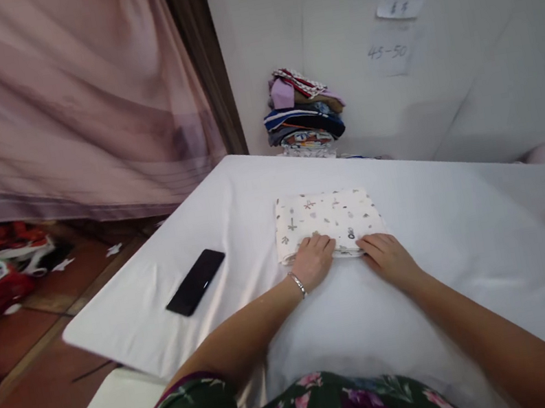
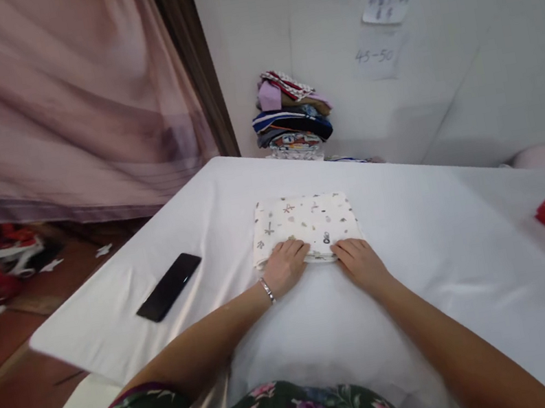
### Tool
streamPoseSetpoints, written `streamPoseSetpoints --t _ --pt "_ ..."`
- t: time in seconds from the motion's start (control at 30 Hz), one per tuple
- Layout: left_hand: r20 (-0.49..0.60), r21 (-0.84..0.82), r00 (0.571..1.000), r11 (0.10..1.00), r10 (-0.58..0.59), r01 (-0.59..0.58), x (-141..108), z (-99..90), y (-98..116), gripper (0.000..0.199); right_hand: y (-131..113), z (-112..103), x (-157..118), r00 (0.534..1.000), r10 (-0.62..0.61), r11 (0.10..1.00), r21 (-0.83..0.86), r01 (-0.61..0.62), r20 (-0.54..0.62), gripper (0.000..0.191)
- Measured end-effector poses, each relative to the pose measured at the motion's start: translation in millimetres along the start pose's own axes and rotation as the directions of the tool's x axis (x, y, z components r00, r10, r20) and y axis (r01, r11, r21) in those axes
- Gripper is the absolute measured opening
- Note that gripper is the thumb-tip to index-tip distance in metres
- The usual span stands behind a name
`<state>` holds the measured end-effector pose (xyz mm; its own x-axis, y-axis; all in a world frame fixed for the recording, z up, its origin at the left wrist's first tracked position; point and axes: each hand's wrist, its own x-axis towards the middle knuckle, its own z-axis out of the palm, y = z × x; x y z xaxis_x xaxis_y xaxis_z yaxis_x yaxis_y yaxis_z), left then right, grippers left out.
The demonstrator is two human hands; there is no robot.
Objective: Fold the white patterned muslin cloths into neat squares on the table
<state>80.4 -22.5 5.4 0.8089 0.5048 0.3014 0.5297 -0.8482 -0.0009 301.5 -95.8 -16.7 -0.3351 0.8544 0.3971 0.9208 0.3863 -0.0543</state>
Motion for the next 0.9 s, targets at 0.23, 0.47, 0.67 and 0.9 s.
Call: streamPoseSetpoints --t 0.23,0.47,0.67,0.9 --pt "-0.014 -0.013 0.999 0.999 0.050 -0.051 -2.9 5.1 -11.8 0.025 2.5 6.0 -1.2 0.999 -0.028 0.999 -0.024 0.027 -0.033 0.032" --pt "-0.005 -0.028 1.000 0.999 -0.019 0.019 -28.4 -12.3 -29.7 0.040 10.9 4.1 -6.4 0.998 -0.033 0.998 -0.062 0.029 -0.054 0.036" --pt "-0.021 0.020 0.998 0.998 -0.058 0.058 -50.3 -14.3 -55.1 0.037 16.5 11.0 -6.2 0.998 -0.044 0.998 -0.050 0.042 -0.037 0.035" --pt "-0.011 -0.127 0.991 0.983 -0.133 0.131 -65.2 -7.3 -54.1 0.044 7.7 8.4 -14.7 1.000 -0.001 1.000 0.019 0.000 0.026 0.042"
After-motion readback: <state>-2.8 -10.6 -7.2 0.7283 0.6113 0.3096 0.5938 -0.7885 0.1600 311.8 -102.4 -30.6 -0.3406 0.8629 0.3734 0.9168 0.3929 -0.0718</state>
